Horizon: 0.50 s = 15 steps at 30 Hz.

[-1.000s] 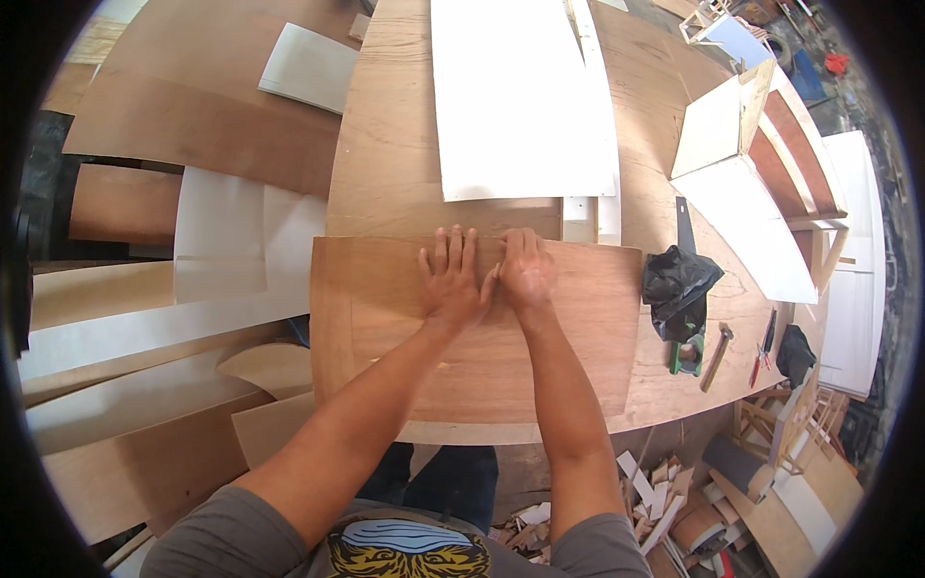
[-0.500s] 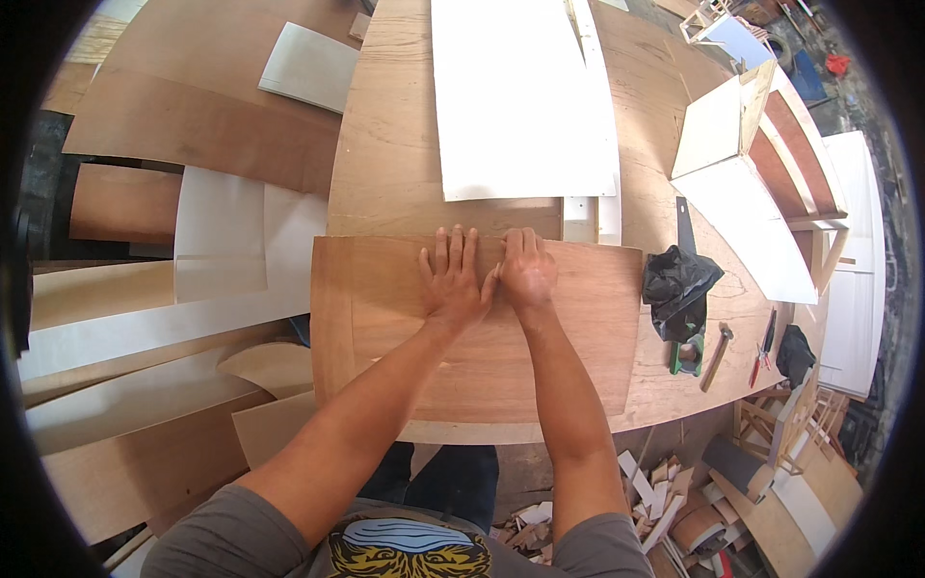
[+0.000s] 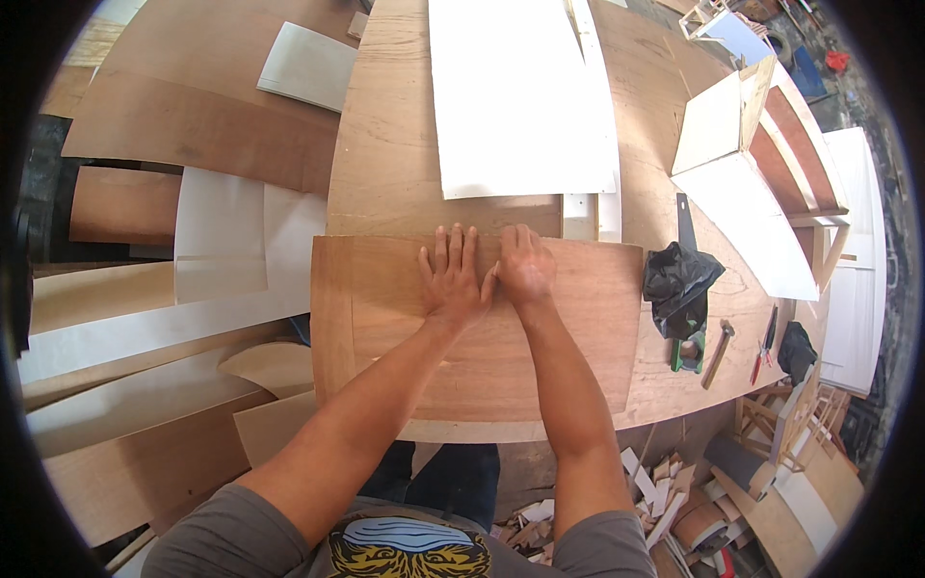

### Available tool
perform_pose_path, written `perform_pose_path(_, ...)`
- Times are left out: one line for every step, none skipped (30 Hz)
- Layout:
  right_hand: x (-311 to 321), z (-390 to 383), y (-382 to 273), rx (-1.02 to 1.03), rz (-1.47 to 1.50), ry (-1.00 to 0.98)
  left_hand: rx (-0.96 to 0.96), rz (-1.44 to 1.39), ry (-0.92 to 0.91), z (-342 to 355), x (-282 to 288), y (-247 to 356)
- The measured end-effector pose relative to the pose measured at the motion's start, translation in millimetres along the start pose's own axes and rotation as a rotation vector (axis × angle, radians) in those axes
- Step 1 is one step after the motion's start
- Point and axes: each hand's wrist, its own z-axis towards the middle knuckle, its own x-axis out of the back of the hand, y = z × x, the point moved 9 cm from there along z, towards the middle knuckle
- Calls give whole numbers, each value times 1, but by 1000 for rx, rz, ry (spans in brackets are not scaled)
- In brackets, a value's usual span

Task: The person uses scissors to trim the edge of a wood panel, then uses a hammer to pound a thin wood strip into a groove on a larger wood board while holding the board steady.

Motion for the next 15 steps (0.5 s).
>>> perform_pose_path(-2, 1, 1, -1, 2, -1, 1, 8, -6, 0, -1, 0)
perform_pose_path(-4, 2, -1, 28, 0, -9, 1, 16, -11, -1, -1, -1)
perform_pose_path(-6, 3, -2, 57, -3, -17, 1, 17, -13, 0, -2, -1)
perform_pose_path(-6, 4, -1, 55, -3, -20, 3, 22, -15, 1, -2, -2)
perform_pose_path(-7, 6, -2, 62, 12, -29, 6, 28, -16, 1, -2, -2)
perform_pose_path(-7, 6, -3, 69, 27, -39, 5, 27, -19, -1, -2, -2)
perform_pose_path(-6, 6, -1, 69, 25, -35, 11, 21, -22, 0, -1, -1)
perform_pose_path(-9, 5, 2, 49, 48, -66, 17, 14, -25, 0, 1, -1)
perform_pose_path(-12, 4, 4, 29, 71, -96, 15, 13, -22, 1, 2, 0)
perform_pose_path(-9, 4, 3, 29, 72, -93, 19, 8, -17, 1, 2, -1)
perform_pose_path(-4, 4, 3, 10, 139, -70, 24, 2, -13, 0, 1, -2)
perform_pose_path(0, 4, 3, -9, 207, -48, 24, 4, -11, 0, 1, -3)
perform_pose_path(3, 3, 3, -10, 206, -45, 23, 6, -4, 0, 2, -2)
perform_pose_path(7, 3, 5, -28, 256, -20, 21, 8, 3, 0, 2, -2)
perform_pose_path(11, 2, 7, -46, 306, 6, 17, 9, 5, 0, 2, -1)
